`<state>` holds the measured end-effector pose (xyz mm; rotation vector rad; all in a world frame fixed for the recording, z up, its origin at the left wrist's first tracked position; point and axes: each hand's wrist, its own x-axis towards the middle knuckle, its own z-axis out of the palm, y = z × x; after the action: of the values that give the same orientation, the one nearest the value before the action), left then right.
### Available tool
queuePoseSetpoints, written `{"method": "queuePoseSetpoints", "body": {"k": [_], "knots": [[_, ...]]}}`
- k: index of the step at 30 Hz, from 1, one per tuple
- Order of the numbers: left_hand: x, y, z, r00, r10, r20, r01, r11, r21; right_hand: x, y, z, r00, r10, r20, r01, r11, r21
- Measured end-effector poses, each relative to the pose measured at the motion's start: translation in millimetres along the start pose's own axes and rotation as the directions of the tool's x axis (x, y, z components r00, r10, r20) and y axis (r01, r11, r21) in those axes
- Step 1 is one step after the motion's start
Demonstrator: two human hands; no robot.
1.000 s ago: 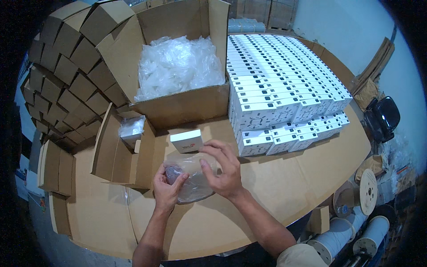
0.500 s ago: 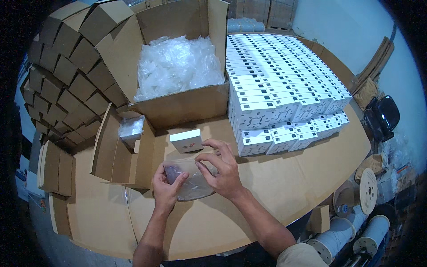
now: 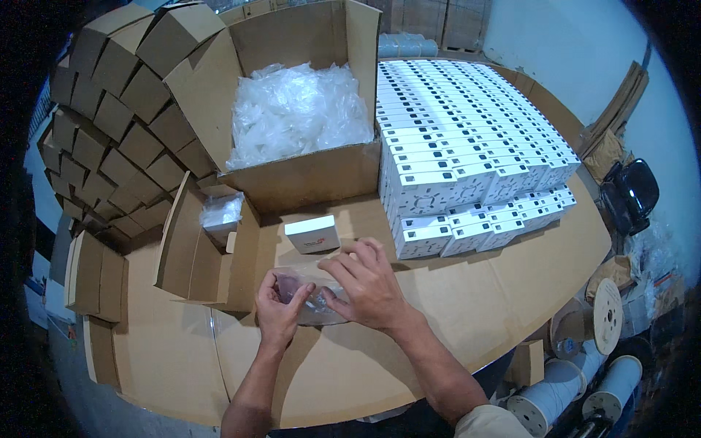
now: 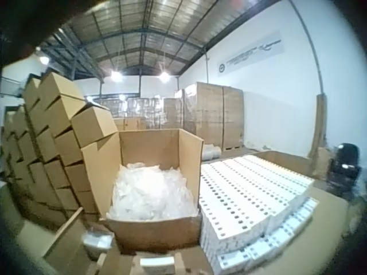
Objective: Packing small white boxes into plastic bags and then placing them into larger cardboard shipping boxes.
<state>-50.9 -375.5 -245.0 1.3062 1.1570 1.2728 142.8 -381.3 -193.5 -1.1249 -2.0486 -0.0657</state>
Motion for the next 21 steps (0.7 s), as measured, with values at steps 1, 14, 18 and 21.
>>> {"method": "queuePoseSetpoints", "body": {"k": [1,14,18,21], "knots": [[-0.6,3.7,0.0,0.999,-0.05,0.013,0.049,0.997,0.052,2.6,-1.5,-1.6,0.999,-0.016,0.045,0.019,0.999,-0.051],[-1.3,8.1,-5.2,0.976,-0.197,0.094,0.164,0.946,0.28,46.3,-6.6,-3.2,0.847,0.14,0.513,-0.271,0.944,0.189],[1.4,2.8,-9.9,0.974,-0.193,0.123,0.159,0.958,0.238,43.4,-3.7,-1.4,0.852,0.102,0.513,-0.28,0.918,0.282],[0.6,9.0,-7.4,0.981,-0.133,0.14,0.081,0.94,0.33,41.2,0.5,-3.0,0.869,0.076,0.489,-0.299,0.868,0.397]]}}
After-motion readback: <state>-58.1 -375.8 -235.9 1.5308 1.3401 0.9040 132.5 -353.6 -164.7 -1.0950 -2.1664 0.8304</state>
